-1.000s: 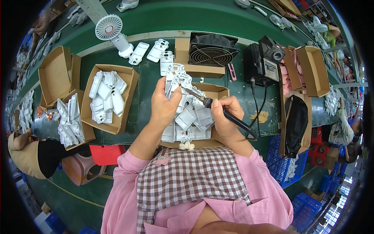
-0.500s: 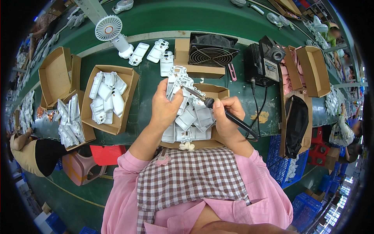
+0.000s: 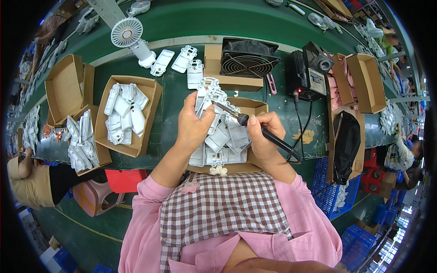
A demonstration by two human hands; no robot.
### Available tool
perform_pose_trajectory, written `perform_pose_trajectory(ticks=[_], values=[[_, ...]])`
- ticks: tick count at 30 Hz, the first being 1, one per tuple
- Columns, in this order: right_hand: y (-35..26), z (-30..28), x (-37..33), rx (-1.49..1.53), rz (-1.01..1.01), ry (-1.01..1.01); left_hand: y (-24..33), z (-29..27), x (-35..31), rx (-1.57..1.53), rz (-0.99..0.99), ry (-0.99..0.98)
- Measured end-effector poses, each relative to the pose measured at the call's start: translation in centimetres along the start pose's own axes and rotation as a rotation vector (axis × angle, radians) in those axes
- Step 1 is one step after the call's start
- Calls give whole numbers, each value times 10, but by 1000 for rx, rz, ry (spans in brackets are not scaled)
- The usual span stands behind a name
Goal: The person solders components onto white plastic fan housings, places them into a cardboard box, and then fits a fan blade assembly onto a housing.
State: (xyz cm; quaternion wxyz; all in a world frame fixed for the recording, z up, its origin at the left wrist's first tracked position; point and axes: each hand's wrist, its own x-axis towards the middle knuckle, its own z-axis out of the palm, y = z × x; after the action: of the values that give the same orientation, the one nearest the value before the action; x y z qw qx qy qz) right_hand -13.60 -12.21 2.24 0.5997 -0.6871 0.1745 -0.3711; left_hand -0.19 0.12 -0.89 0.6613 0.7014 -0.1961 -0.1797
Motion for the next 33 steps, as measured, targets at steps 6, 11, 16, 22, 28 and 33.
perform_pose_trajectory(ticks=[6, 11, 16, 22, 28, 33], values=[[1, -4, -4, 64, -2, 13, -1, -2, 1, -70, -33, -34], [5, -5, -6, 206, -96, 72, 17, -1, -3, -424, -120, -143], [1, -3, -4, 124, -131, 42, 22, -1, -4, -328, -57, -131], [1, -1, -1, -13, -112, -6, 19, 1, -3, -252, -43, -30], [0, -2, 0, -72, -94, -19, 23, 2, -4, -247, -93, -7], [-1, -2, 1, -110, -92, -43, 24, 2, -4, -242, -98, 0]])
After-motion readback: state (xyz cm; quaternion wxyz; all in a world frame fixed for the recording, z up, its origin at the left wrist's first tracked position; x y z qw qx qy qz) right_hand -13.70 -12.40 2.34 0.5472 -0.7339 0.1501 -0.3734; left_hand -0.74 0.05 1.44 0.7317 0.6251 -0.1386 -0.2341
